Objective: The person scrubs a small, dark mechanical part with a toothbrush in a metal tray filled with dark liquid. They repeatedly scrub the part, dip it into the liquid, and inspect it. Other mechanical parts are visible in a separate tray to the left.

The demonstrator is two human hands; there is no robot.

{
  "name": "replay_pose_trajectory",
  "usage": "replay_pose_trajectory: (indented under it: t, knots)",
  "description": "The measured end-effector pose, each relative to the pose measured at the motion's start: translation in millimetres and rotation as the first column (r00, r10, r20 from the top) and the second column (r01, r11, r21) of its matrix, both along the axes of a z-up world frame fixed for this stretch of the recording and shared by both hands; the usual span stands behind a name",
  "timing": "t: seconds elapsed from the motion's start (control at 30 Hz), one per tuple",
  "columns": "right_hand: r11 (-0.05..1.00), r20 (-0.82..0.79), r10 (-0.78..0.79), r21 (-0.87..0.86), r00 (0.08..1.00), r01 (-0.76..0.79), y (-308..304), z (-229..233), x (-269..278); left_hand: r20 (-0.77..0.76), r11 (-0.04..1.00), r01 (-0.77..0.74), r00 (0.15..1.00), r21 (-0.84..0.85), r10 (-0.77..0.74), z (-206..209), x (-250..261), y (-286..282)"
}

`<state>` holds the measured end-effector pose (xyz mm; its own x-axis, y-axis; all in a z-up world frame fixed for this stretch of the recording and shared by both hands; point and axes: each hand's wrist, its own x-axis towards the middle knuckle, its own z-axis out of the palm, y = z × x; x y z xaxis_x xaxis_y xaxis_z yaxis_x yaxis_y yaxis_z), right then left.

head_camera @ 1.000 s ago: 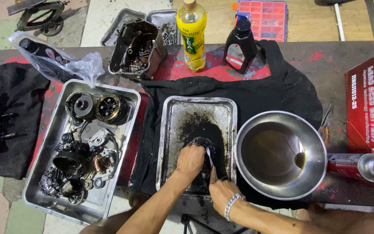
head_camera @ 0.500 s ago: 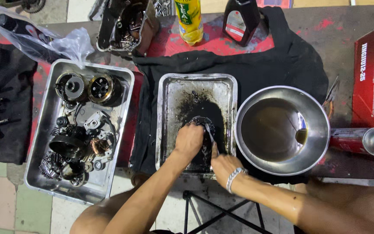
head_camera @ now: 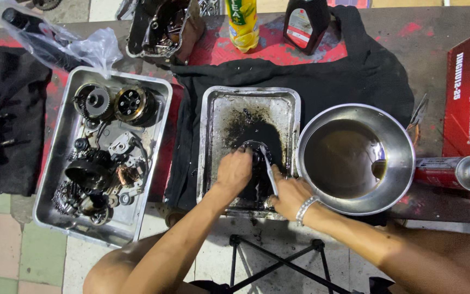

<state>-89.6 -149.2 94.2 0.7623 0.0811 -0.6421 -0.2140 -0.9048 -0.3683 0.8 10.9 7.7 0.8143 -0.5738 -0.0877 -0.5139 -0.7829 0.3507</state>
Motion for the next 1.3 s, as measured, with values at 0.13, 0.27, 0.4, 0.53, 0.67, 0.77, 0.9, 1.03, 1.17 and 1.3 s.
replay_pose_trajectory:
  t: [0.13,0.27,0.4,0.53,0.67,0.77,0.9,1.03,1.17,1.3]
  knots:
    - [0.987,0.037,-0.139,0.090,0.990,0.135,-9,5,-1,-0.199,0.981,-0.192,0.962,-0.006,0.187,33,-3,10]
    - [0.954,0.126,-0.224,0.230,0.966,0.191,-11,-12,-10,-0.555,0.933,-0.345,0.797,-0.099,0.236,38,-16,13]
    - [0.940,0.177,-0.237,0.291,0.955,0.180,-6,-39,-19,-0.595,0.943,-0.304,0.786,-0.133,0.169,25,-31,22]
    - [0.956,0.209,-0.221,0.241,0.953,0.169,-6,-61,-17,-0.370,0.969,-0.246,0.904,-0.035,0.216,24,-27,32]
    - [0.963,0.295,-0.147,0.259,0.944,0.069,-12,-114,-18,-0.140,0.987,-0.155,0.979,-0.041,0.148,13,-28,27]
    - [0.945,0.475,-0.102,0.320,0.874,-0.064,-23,-137,-21,-0.003,0.996,-0.045,0.999,-0.078,0.045,-6,-24,13]
    - [0.722,-0.107,-0.457,0.535,0.883,0.439,-16,-136,-32,0.106,0.997,0.007,0.994,-0.072,0.000,-41,-19,3]
    - [0.462,-0.288,-0.543,0.682,0.789,0.567,-6,-142,-49,0.119,0.998,0.001,0.993,-0.070,0.007,-55,-11,0]
    - [0.149,-0.483,-0.626,0.697,0.612,0.702,-7,-146,-68,0.076,0.999,0.007,0.997,-0.052,-0.003,-44,-13,5]
    - [0.155,-0.488,-0.586,0.716,0.646,0.681,-12,-138,-71,-0.059,1.000,0.000,0.998,0.000,0.000,-18,-22,14]
